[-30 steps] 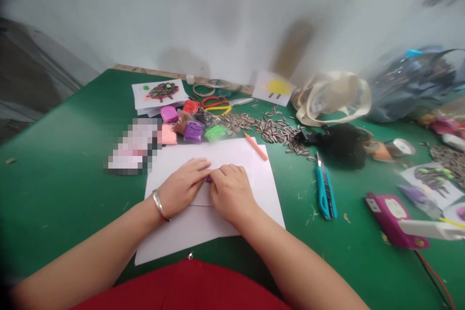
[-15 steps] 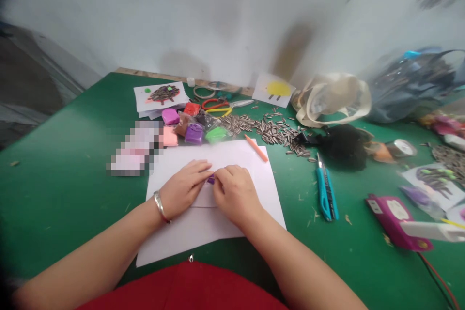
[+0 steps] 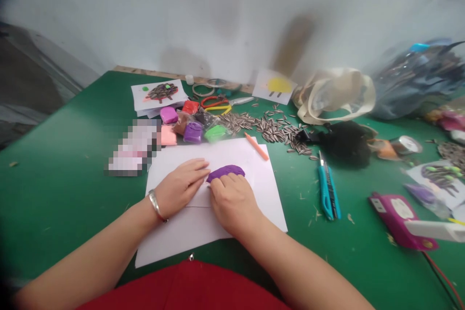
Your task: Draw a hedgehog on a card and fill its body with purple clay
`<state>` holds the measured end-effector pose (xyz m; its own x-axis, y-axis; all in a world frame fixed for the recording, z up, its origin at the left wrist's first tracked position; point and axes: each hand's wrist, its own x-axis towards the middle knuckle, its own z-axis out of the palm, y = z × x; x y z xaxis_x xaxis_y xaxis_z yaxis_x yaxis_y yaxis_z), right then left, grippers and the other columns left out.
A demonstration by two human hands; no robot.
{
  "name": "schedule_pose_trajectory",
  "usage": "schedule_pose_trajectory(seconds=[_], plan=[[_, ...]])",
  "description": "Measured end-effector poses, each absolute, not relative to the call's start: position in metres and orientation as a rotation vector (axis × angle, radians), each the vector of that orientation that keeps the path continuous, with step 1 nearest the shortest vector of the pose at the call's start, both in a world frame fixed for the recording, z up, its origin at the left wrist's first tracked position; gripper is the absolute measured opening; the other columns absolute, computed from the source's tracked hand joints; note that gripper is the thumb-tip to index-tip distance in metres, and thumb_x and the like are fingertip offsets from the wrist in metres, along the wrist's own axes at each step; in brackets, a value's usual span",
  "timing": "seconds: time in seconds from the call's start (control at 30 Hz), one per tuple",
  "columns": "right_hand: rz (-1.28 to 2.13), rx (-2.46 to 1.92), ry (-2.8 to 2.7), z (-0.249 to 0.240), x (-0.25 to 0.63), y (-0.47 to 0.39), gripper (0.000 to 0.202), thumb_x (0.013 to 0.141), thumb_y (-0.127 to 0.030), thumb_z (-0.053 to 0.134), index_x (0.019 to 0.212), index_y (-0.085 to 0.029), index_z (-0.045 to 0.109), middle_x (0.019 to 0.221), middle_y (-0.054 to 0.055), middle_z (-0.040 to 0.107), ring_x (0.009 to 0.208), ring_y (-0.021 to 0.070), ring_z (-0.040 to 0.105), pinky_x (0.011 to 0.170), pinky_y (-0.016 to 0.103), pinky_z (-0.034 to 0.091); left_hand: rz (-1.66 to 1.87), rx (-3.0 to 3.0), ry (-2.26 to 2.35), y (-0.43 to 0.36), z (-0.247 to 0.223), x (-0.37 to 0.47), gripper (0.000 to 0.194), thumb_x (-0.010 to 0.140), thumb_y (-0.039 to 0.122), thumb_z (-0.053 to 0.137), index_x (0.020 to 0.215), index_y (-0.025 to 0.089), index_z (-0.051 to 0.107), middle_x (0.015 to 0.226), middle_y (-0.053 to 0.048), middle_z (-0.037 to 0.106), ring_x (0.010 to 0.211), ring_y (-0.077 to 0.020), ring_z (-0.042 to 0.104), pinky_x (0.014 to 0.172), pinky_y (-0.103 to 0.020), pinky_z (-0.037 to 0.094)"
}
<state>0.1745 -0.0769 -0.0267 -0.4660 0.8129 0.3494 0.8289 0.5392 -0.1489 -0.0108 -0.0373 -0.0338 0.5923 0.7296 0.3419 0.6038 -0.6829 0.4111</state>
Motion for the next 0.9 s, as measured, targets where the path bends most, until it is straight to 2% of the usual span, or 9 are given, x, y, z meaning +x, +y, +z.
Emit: schedule_pose_trajectory(seconds=[0.27, 0.47, 0.63, 0.9], plan=[[0.006, -1.494, -2.386, -0.022, 0.164, -0.075, 0.024, 0.088, -0.019, 0.047, 0.066, -0.019, 0.056, 0.062, 0.002, 0.06, 0.058, 0.0167, 0.051, 0.059, 0.033, 0.025, 0.501, 2.576, 1.095, -0.038, -0.031, -0.02, 0.032, 0.092, 0.02, 0.047, 0.119, 0.014, 0.063, 0.132, -0.014, 0.058, 0.129, -0.0275, 0.048, 0.107, -0.049, 0.042], [0.058, -1.636, -2.355, -0.022, 0.151, -0.066, 0.02, 0.085, -0.017, 0.049, 0.067, -0.019, 0.057, 0.065, 0.002, 0.065, 0.059, 0.0162, 0.054, 0.057, 0.033, 0.022, 0.386, 2.572, 1.105, -0.039, -0.029, -0.02, 0.035, 0.092, 0.02, 0.049, 0.124, 0.01, 0.059, 0.136, -0.016, 0.055, 0.132, -0.0288, 0.044, 0.11, -0.048, 0.039], [0.102, -1.777, -2.32, -0.019, 0.149, -0.063, 0.018, 0.084, -0.019, 0.05, 0.068, -0.019, 0.058, 0.065, 0.004, 0.066, 0.059, 0.0169, 0.056, 0.055, 0.032, 0.022, 0.388, 2.563, 1.111, -0.04, -0.029, -0.018, 0.035, 0.09, 0.018, 0.05, 0.123, 0.009, 0.059, 0.136, -0.017, 0.055, 0.133, -0.0295, 0.043, 0.11, -0.048, 0.038], [0.155, -1.798, -2.3, -0.018, 0.15, -0.063, 0.017, 0.084, -0.019, 0.051, 0.068, -0.019, 0.058, 0.065, 0.003, 0.066, 0.059, 0.0165, 0.056, 0.053, 0.031, 0.022, 0.401, 2.567, 1.112, -0.041, -0.029, -0.018, 0.034, 0.091, 0.019, 0.049, 0.122, 0.012, 0.059, 0.136, -0.016, 0.055, 0.133, -0.0288, 0.042, 0.108, -0.048, 0.039]])
